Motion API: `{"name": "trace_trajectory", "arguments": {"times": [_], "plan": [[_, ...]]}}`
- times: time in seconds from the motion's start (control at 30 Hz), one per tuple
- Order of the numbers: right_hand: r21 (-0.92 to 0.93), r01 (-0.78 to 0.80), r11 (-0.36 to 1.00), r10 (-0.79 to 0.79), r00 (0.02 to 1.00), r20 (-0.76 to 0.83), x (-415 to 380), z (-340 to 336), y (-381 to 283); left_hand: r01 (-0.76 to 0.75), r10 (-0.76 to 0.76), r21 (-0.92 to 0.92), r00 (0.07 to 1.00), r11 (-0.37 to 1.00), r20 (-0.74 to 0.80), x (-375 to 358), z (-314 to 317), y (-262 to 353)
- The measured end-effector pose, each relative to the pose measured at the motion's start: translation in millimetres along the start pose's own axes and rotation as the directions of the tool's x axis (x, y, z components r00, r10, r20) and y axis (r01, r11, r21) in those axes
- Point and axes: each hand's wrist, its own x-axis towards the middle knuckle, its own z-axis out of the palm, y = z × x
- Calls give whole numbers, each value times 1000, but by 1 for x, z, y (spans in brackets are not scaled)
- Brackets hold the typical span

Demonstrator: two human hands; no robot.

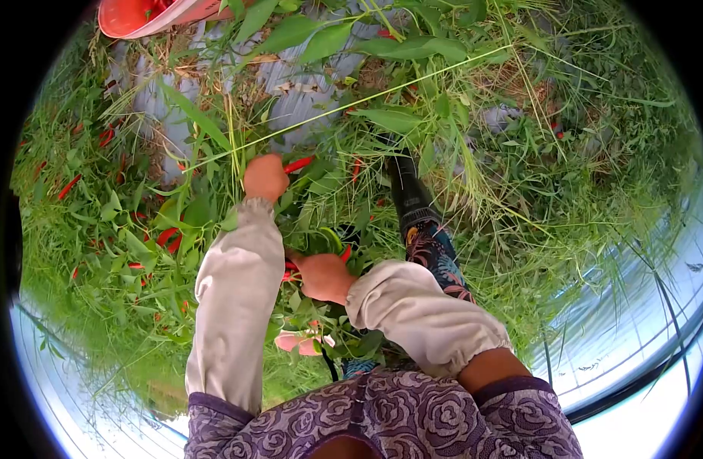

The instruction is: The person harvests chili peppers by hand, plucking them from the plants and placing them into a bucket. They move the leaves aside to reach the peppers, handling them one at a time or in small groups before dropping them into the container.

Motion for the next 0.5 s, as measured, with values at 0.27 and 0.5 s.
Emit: {"name": "trace_trajectory", "arguments": {"times": [0.27,0.5], "plan": [[48,-57,997,63,989,-136,-10,18,14,-280,159,-268,904,922,-396,-48,-13,10],[8,-127,992,124,950,-287,-21,9,4,-565,135,-348,643,748,-754,-84,-2,-13]]}}
